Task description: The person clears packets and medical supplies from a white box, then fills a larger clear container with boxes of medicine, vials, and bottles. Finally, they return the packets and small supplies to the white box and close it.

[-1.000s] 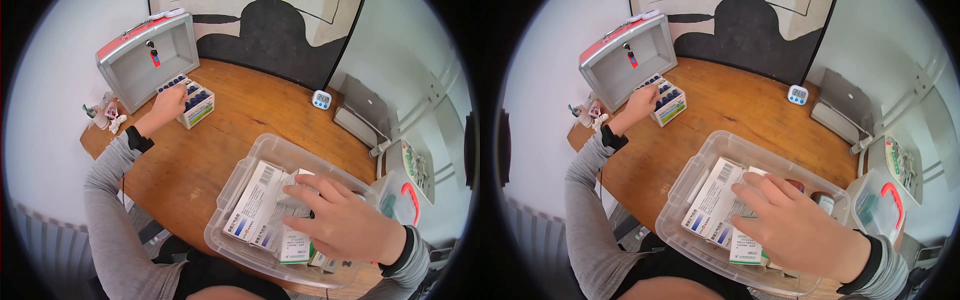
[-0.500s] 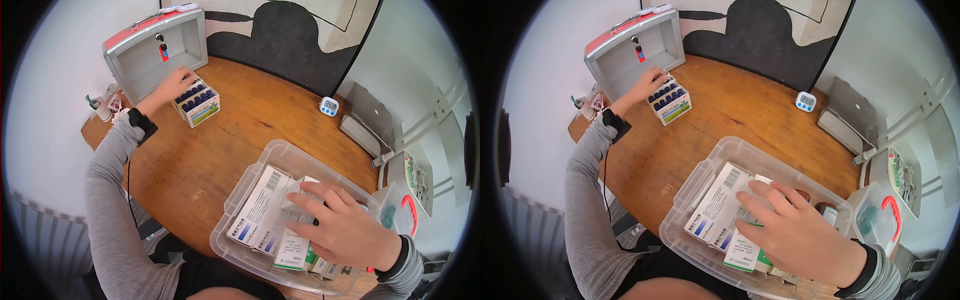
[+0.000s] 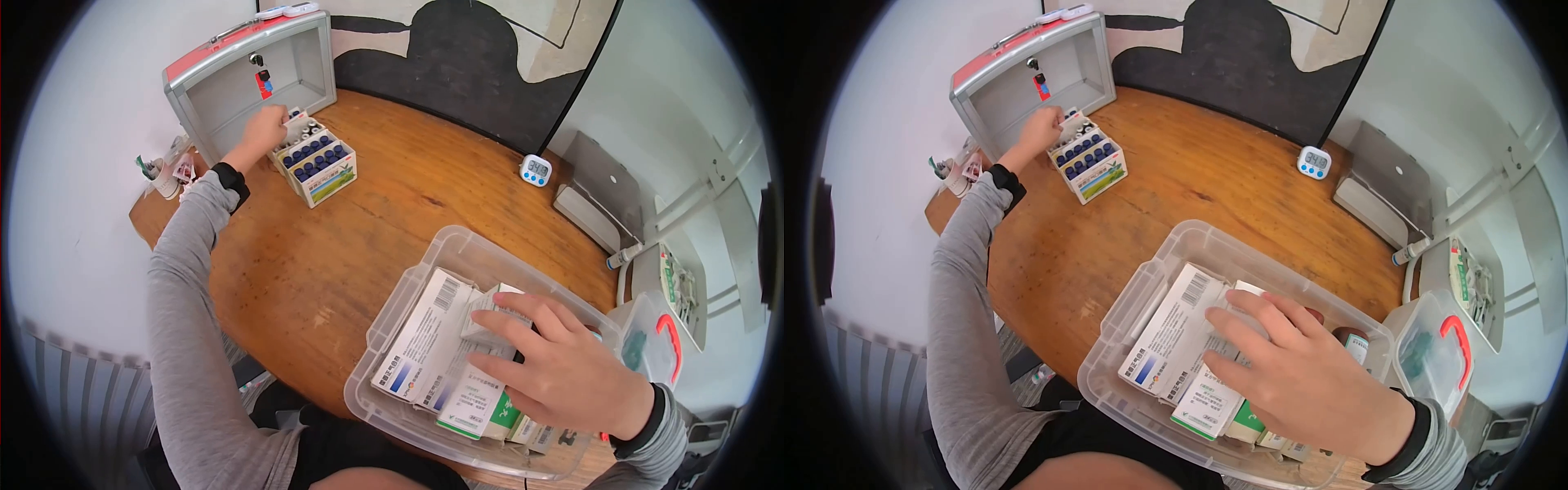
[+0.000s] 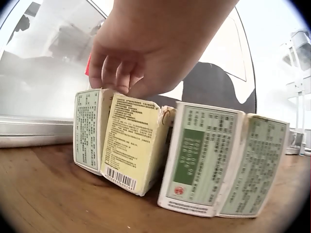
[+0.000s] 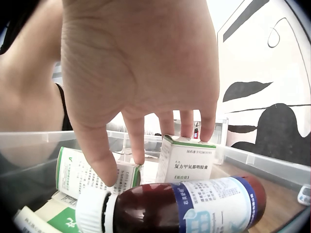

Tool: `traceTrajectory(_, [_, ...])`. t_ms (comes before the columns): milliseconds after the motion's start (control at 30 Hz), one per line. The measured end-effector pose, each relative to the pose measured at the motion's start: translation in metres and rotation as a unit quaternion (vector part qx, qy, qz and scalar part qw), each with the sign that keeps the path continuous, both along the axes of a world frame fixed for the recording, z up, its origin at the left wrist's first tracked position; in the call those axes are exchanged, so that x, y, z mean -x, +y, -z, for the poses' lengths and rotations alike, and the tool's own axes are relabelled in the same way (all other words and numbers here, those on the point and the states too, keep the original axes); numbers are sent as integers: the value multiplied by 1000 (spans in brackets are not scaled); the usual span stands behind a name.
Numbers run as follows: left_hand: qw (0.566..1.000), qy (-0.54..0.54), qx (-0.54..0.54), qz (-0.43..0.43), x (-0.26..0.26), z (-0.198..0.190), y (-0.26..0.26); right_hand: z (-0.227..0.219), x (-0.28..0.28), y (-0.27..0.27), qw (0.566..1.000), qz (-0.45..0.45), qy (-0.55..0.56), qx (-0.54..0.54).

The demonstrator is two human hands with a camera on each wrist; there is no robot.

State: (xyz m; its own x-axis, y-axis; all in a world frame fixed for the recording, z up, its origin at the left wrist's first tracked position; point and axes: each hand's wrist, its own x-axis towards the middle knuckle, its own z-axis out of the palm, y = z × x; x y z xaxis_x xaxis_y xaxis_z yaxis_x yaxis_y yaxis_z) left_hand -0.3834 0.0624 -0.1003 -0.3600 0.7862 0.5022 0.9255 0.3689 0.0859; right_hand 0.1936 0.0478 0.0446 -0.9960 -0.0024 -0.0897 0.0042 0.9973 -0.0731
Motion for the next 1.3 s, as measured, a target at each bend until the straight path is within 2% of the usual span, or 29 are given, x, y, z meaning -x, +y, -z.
traceTrajectory(167, [999,31,-22,-22,27,1,0,2,-2,3,1000,1,7,5])
traceTrajectory(233, [996,-66,53,-34,29,-11,-5,1,-1,3,1000,5,13,15])
traceTrajectory(267, [996,-66,55,-35,18,-18,-8,1,0,3,999,8,19,27])
traceTrajectory(333, [997,-34,-57,43,-15,-26,-7,3,0,6,999,8,29,27])
traceTrajectory(367, [997,-33,-55,43,-36,-31,-8,4,1,7,999,9,39,23])
traceTrajectory(433, [986,-60,-13,155,-79,-38,-14,5,2,9,999,14,43,25])
traceTrajectory(467, [986,-62,-10,155,-96,-42,-18,5,2,9,999,17,44,27])
traceTrajectory(533, [978,-50,123,164,-118,-46,-24,6,3,10,998,16,46,31])
traceTrajectory(567, [979,-6,76,188,-115,-37,-25,6,3,10,998,14,52,31])
traceTrajectory(600, [979,-7,77,188,-112,-34,-25,5,2,9,998,15,51,31])
traceTrajectory(667, [976,-114,94,160,-105,-33,-20,4,1,7,998,20,46,37])
traceTrajectory(800, [966,-173,95,166,-84,-25,-16,4,-4,5,998,20,44,29])
traceTrajectory(900, [968,-134,123,171,-86,-28,-17,3,-6,2,998,31,39,36])
traceTrajectory(967, [981,-30,79,174,-86,-18,-16,3,-8,1,999,30,37,23])
traceTrajectory(1067, [988,19,48,144,-69,-10,-12,5,-8,2,998,32,42,38])
traceTrajectory(1100, [991,-8,54,119,-62,-9,-11,6,-9,2,998,34,41,37])
traceTrajectory(1200, [996,3,42,75,-40,-4,-13,7,-9,2,998,32,37,29])
traceTrajectory(1300, [997,1,50,64,-35,-10,-18,5,-8,2,998,30,38,28])
